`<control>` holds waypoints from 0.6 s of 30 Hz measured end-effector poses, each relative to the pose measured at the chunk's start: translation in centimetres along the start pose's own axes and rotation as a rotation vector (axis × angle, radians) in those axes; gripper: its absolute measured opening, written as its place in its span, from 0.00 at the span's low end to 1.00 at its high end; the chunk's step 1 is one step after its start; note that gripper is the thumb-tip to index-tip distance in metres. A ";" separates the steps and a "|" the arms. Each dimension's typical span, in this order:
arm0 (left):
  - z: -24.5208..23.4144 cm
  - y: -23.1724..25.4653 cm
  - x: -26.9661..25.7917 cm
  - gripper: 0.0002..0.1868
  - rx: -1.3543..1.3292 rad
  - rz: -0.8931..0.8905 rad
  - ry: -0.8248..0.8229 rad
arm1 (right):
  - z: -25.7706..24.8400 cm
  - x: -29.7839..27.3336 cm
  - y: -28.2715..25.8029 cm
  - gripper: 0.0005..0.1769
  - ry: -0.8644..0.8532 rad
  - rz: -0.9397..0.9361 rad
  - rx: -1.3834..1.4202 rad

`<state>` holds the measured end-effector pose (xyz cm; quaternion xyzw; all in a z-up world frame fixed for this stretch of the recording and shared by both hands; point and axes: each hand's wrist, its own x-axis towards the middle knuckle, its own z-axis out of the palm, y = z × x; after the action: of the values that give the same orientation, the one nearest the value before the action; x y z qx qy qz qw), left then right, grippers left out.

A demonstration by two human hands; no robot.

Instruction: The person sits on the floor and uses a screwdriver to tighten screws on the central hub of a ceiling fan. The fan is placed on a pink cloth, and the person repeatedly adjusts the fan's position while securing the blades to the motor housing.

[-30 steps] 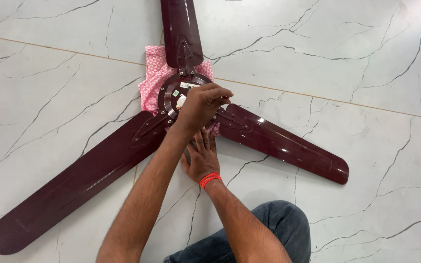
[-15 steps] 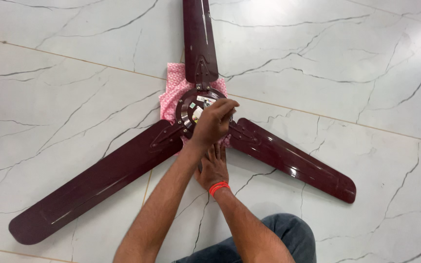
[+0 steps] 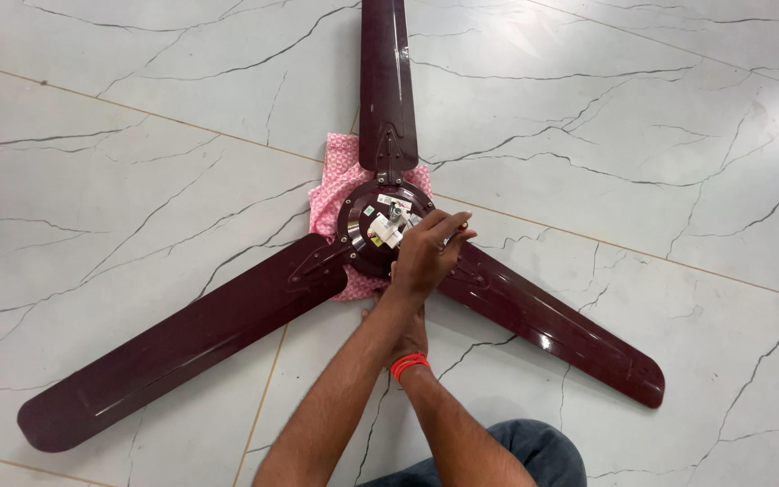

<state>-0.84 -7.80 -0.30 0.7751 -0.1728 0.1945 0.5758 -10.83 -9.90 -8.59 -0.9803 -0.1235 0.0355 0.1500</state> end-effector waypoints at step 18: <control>-2.5 -2.4 2.4 0.14 0.114 0.065 -0.183 | 1.8 -0.3 0.9 0.40 0.097 -0.047 0.078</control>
<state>2.13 -4.79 -0.45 0.8151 -0.2383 0.1511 0.5060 -11.14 -10.31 -10.58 -0.9711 -0.1375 -0.0108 0.1947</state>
